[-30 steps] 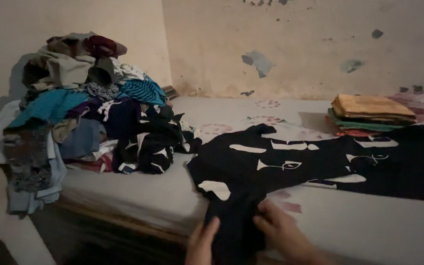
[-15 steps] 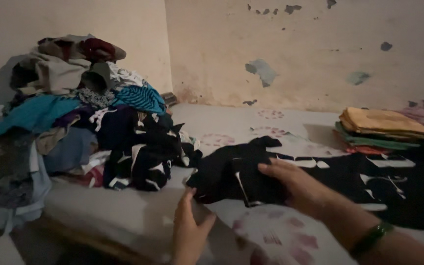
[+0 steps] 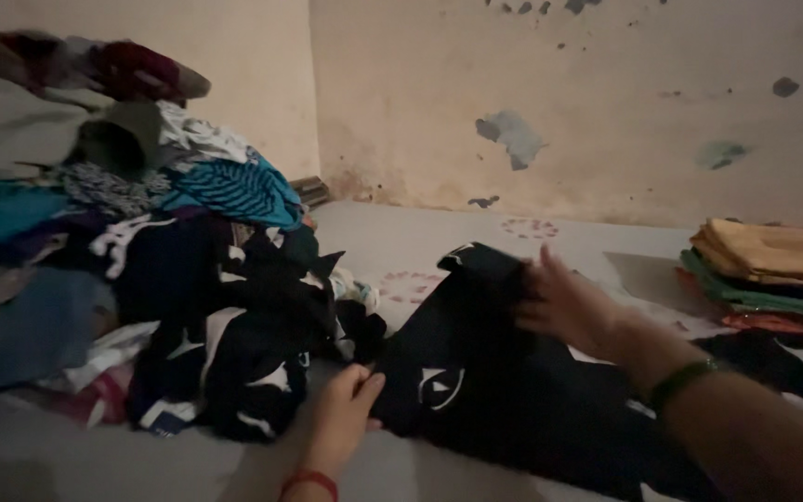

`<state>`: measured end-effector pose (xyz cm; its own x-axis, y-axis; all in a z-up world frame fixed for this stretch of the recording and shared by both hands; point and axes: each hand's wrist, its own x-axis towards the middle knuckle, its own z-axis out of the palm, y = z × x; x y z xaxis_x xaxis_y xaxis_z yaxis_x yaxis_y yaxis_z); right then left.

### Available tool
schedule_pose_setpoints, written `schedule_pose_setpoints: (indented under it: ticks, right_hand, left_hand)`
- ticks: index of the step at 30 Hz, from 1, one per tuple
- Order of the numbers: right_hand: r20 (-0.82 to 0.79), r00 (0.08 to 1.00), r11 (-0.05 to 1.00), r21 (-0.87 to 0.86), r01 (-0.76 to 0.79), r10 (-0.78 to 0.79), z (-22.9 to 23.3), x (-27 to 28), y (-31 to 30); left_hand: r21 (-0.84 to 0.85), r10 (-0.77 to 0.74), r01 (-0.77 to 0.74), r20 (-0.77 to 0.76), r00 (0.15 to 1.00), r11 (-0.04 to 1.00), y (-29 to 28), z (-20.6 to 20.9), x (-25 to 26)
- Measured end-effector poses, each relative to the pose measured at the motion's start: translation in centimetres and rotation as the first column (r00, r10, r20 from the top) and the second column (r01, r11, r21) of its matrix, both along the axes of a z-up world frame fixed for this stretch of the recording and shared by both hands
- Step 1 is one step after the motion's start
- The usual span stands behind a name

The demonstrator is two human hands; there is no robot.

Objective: The person folds a black garment on a bed by smoothing it out, folding the sides toward the center, and then folding it in half.

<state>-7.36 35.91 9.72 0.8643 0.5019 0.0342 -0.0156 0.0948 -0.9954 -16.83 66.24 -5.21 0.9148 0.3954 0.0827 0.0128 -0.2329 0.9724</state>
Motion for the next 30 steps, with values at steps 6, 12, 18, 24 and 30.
schedule_pose_setpoints:
  ticks: [6,12,18,24,30]
  right_hand:
    - [0.245,0.967,0.629,-0.741,0.234,-0.072,-6.8,-4.0,-3.3]
    - [0.475,0.686,0.326,-0.880,0.347,0.551,-13.6,-5.4,-9.4]
    - [0.359,0.856,0.033,-0.927,0.375,0.372,-12.6,-8.2,-9.9]
    - [0.309,0.889,0.074,-0.950,0.302,0.338,-12.4,-10.0,-10.7]
    - [0.446,0.819,0.140,-0.894,0.425,0.361,-12.9,-9.3,-10.4]
  left_hand:
    - [0.451,0.199,-0.104,-0.168,0.965,0.886,0.6,2.1,0.7]
    - [0.289,0.145,-0.171,0.110,0.983,0.942,0.7,1.0,-1.8]
    - [0.086,0.168,-0.174,0.068,0.983,0.981,1.0,0.6,-3.9]
    - [0.096,0.183,-0.199,0.152,0.971,0.975,1.9,-0.8,-4.6]
    - [0.209,0.246,-0.261,0.094,0.965,0.942,1.1,-0.8,-6.1]
